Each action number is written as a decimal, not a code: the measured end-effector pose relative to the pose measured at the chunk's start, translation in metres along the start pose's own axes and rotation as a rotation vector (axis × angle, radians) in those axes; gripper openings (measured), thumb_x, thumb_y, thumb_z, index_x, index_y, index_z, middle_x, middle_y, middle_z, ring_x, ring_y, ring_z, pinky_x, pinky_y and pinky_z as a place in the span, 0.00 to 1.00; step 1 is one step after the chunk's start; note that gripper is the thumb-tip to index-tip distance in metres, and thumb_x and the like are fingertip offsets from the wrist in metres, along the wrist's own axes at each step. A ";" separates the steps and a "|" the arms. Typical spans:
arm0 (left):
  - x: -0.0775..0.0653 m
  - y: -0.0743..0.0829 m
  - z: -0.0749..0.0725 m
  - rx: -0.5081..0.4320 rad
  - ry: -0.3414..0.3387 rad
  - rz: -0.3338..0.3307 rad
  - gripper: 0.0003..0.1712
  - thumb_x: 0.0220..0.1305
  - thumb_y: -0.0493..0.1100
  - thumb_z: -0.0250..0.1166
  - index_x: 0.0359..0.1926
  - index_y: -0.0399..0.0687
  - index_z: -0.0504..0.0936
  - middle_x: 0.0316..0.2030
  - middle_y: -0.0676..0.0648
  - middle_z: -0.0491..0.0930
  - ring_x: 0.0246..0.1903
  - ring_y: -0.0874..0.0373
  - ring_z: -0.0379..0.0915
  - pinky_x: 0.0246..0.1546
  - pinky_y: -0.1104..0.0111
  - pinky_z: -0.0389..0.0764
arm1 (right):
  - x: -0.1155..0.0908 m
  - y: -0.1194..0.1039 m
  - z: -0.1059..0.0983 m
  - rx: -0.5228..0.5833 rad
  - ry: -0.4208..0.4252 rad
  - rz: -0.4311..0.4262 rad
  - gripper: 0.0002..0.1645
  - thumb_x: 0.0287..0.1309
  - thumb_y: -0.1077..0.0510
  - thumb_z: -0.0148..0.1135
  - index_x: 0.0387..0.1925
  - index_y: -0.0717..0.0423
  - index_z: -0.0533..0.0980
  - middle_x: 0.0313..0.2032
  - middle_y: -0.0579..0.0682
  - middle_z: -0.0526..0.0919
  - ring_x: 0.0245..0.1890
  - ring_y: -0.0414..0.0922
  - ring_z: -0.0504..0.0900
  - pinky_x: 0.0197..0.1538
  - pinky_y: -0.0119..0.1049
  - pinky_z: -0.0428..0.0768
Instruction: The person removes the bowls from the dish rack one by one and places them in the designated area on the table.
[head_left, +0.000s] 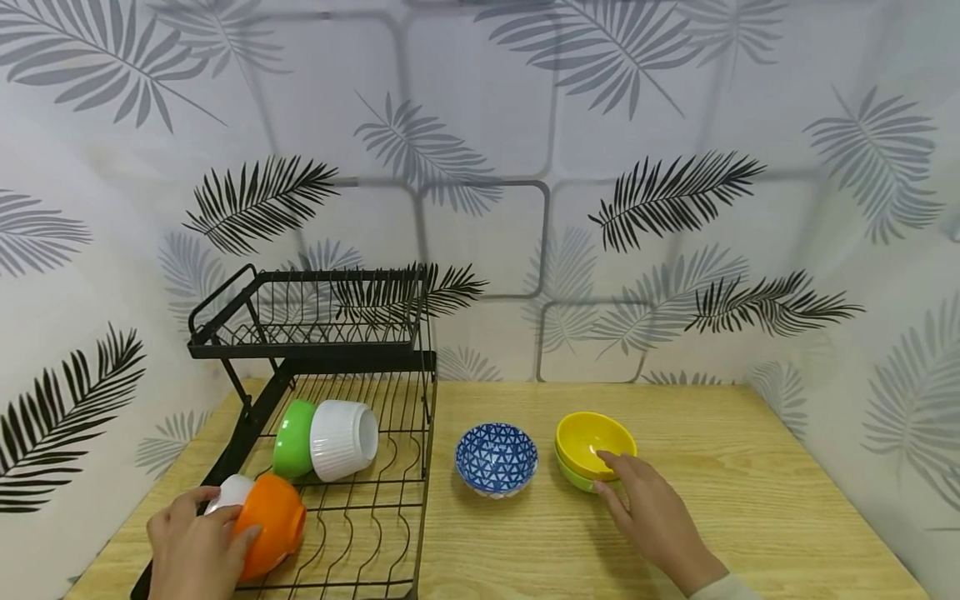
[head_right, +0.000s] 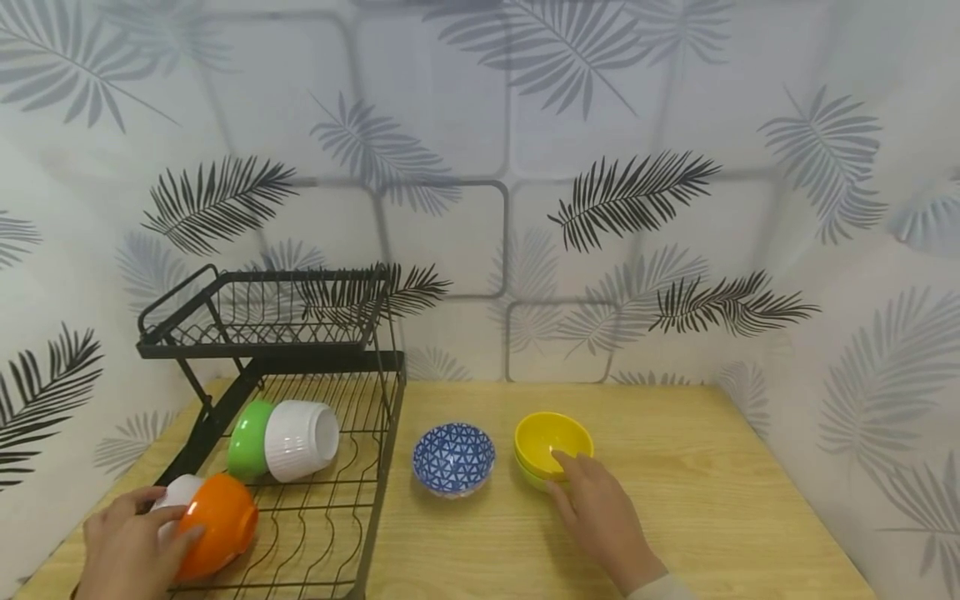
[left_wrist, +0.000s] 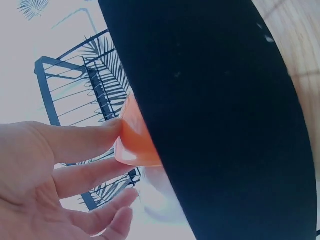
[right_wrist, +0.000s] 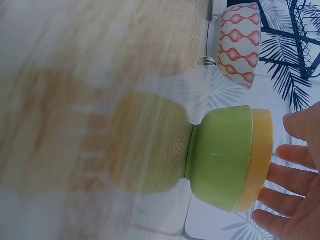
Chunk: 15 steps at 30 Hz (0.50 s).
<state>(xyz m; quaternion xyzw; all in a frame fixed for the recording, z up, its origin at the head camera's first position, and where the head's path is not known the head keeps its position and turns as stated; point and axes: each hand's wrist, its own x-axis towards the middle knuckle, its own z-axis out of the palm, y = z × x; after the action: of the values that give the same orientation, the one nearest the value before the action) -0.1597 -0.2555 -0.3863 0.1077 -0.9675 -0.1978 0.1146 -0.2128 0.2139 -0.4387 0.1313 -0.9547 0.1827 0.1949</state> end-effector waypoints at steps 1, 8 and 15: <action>0.000 0.001 0.000 0.021 0.000 0.016 0.20 0.55 0.39 0.71 0.41 0.23 0.81 0.51 0.27 0.68 0.53 0.30 0.53 0.51 0.40 0.61 | 0.000 0.000 0.000 0.000 0.001 0.000 0.25 0.62 0.52 0.63 0.58 0.57 0.74 0.52 0.59 0.79 0.51 0.56 0.79 0.52 0.54 0.79; 0.009 -0.008 0.002 0.041 -0.135 0.033 0.26 0.57 0.44 0.70 0.48 0.24 0.78 0.35 0.34 0.78 0.36 0.43 0.74 0.40 0.48 0.78 | -0.001 -0.001 0.001 -0.008 0.004 -0.009 0.25 0.61 0.52 0.63 0.58 0.56 0.74 0.52 0.60 0.79 0.52 0.57 0.78 0.53 0.54 0.79; 0.014 -0.016 0.003 -0.025 -0.249 0.017 0.29 0.61 0.45 0.66 0.53 0.23 0.72 0.34 0.38 0.83 0.33 0.46 0.79 0.35 0.51 0.81 | -0.001 -0.005 0.000 -0.007 0.012 -0.024 0.24 0.61 0.52 0.64 0.57 0.56 0.74 0.53 0.62 0.78 0.52 0.58 0.78 0.53 0.55 0.78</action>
<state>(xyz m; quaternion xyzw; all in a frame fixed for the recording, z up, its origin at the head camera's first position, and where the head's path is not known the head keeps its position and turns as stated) -0.1706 -0.2727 -0.3929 0.0725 -0.9726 -0.2207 -0.0033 -0.2100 0.2099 -0.4379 0.1412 -0.9524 0.1780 0.2035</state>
